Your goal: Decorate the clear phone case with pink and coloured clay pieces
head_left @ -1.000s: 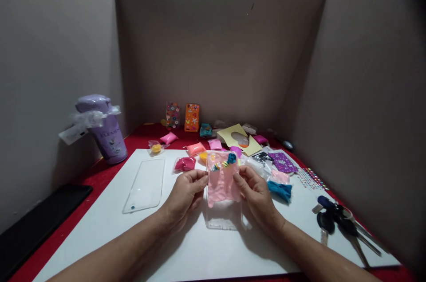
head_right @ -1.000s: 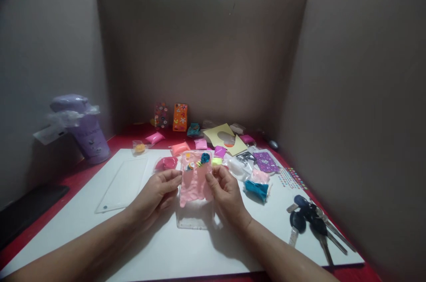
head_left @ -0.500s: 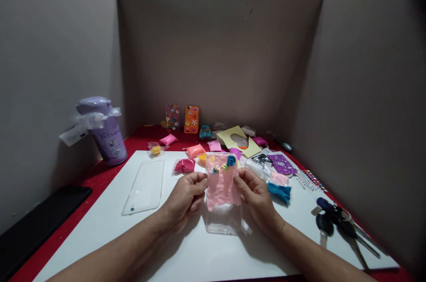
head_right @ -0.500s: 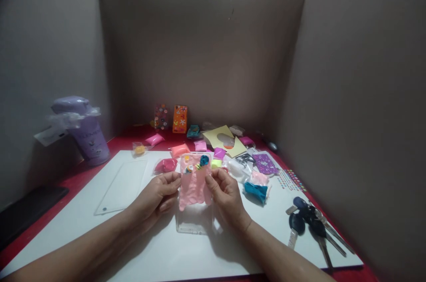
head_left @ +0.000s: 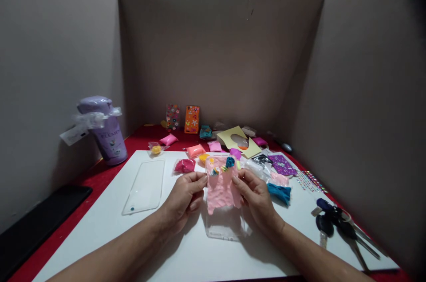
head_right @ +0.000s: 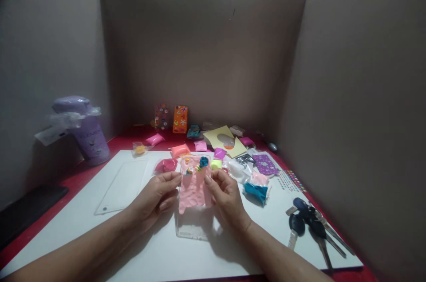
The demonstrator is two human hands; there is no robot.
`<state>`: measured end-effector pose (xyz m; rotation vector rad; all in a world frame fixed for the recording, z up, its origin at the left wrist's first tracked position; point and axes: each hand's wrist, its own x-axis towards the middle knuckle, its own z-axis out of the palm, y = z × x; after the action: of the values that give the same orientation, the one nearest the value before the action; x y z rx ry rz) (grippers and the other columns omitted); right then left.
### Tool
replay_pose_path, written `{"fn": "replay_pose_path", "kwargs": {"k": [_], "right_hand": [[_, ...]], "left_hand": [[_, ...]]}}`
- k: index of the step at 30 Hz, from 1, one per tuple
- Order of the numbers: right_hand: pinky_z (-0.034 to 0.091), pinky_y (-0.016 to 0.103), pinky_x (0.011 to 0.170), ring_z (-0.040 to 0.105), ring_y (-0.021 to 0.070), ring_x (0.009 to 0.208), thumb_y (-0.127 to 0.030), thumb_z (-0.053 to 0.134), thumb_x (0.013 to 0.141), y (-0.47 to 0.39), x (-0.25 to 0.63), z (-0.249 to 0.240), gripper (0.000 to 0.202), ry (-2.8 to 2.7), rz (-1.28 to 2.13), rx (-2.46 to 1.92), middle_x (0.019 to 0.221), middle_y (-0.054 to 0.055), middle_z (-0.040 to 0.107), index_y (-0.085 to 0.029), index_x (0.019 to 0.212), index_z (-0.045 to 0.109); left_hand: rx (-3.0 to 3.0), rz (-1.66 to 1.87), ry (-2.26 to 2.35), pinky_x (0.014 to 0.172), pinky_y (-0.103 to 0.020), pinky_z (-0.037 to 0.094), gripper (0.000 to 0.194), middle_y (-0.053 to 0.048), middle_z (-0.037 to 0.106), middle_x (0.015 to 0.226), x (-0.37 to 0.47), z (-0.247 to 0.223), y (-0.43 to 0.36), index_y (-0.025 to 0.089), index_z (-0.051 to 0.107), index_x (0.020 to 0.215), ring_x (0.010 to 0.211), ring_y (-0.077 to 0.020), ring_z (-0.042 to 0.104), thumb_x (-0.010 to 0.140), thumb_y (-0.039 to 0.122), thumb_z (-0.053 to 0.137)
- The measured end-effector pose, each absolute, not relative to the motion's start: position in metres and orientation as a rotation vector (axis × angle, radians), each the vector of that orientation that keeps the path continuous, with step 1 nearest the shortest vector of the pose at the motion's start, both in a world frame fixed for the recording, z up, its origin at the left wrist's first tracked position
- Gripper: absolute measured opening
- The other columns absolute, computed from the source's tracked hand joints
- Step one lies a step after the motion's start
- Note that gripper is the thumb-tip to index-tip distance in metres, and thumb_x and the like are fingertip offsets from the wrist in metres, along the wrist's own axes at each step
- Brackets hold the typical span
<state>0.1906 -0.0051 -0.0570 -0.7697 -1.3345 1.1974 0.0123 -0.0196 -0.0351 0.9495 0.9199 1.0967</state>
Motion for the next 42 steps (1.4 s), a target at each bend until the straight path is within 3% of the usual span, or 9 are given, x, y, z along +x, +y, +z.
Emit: {"fn": "replay_pose_path", "kwargs": {"k": [7, 13, 18, 24, 30, 35, 42], "right_hand": [[0.037, 0.02, 0.05, 0.045, 0.0107, 0.056, -0.044, 0.066, 0.078, -0.0034, 0.1869, -0.0567, 0.028, -1.182, 1.348, -0.764, 0.066, -0.002, 0.049, -0.018, 0.075, 0.056], [0.041, 0.023, 0.053, 0.048, 0.0128, 0.057, -0.046, 0.068, 0.075, -0.0036, 0.186, -0.0558, 0.029, -1.153, 1.365, -0.756, 0.066, -0.001, 0.052, -0.019, 0.074, 0.057], [0.039, 0.022, 0.052, 0.045, 0.0113, 0.055, -0.044, 0.068, 0.076, -0.0023, 0.1878, -0.0568, 0.03, -1.178, 1.36, -0.764, 0.063, -0.002, 0.049, -0.018, 0.07, 0.055], [0.038, 0.022, 0.052, 0.045, 0.0121, 0.056, -0.045, 0.067, 0.077, -0.0015, 0.1879, -0.0569, 0.03, -1.193, 1.358, -0.763, 0.063, -0.002, 0.049, -0.019, 0.071, 0.054], [0.019, 0.019, 0.038, 0.028, 0.0069, 0.041, -0.052, 0.065, 0.076, 0.0003, 0.1887, -0.0602, 0.04, -1.218, 1.357, -0.835, 0.05, -0.006, 0.038, -0.019, 0.063, 0.047], [0.024, 0.02, 0.042, 0.034, 0.0081, 0.046, -0.047, 0.069, 0.073, 0.0015, 0.1891, -0.0624, 0.034, -1.28, 1.391, -0.788, 0.057, -0.004, 0.044, -0.018, 0.071, 0.053], [0.016, 0.02, 0.039, 0.026, 0.0061, 0.043, -0.043, 0.07, 0.073, 0.0006, 0.1899, -0.0569, 0.035, -1.219, 1.324, -0.828, 0.051, -0.006, 0.039, -0.017, 0.064, 0.049]], "left_hand": [[0.939, 1.093, 0.946, 0.035, -0.019, 0.007, 0.025, 0.01, 0.033, 0.045, 0.0135, -0.0337, -0.0208, 0.015, 0.05, 0.069, 0.033, -0.0006, 0.016, 0.076, 0.033, 0.066], [0.938, 1.099, 0.921, 0.035, -0.019, 0.007, 0.023, 0.009, 0.036, 0.046, 0.0132, -0.0337, -0.02, 0.015, 0.055, 0.073, 0.032, -0.0005, 0.017, 0.076, 0.035, 0.065], [0.936, 1.096, 0.917, 0.034, -0.019, 0.008, 0.026, 0.01, 0.031, 0.043, 0.0133, -0.0339, -0.0196, 0.016, 0.051, 0.069, 0.032, -0.0012, 0.016, 0.075, 0.036, 0.066], [0.997, 1.09, 1.003, 0.032, -0.018, 0.009, 0.028, 0.009, 0.035, 0.042, 0.0154, -0.0334, -0.021, 0.016, 0.054, 0.072, 0.032, -0.0018, 0.017, 0.074, 0.041, 0.066], [0.95, 1.142, 0.992, 0.032, -0.017, 0.009, 0.031, 0.01, 0.036, 0.044, 0.0136, -0.0377, -0.0177, 0.015, 0.052, 0.067, 0.032, -0.0005, 0.017, 0.07, 0.04, 0.071], [0.941, 1.164, 0.964, 0.031, -0.016, 0.01, 0.032, 0.011, 0.032, 0.044, 0.0129, -0.0384, -0.0173, 0.016, 0.051, 0.069, 0.032, -0.0007, 0.017, 0.07, 0.041, 0.071], [1.02, 1.036, 0.978, 0.032, -0.018, 0.008, 0.031, 0.009, 0.035, 0.039, 0.0146, -0.0362, -0.0213, 0.017, 0.048, 0.065, 0.031, -0.0016, 0.016, 0.072, 0.039, 0.069]]}}
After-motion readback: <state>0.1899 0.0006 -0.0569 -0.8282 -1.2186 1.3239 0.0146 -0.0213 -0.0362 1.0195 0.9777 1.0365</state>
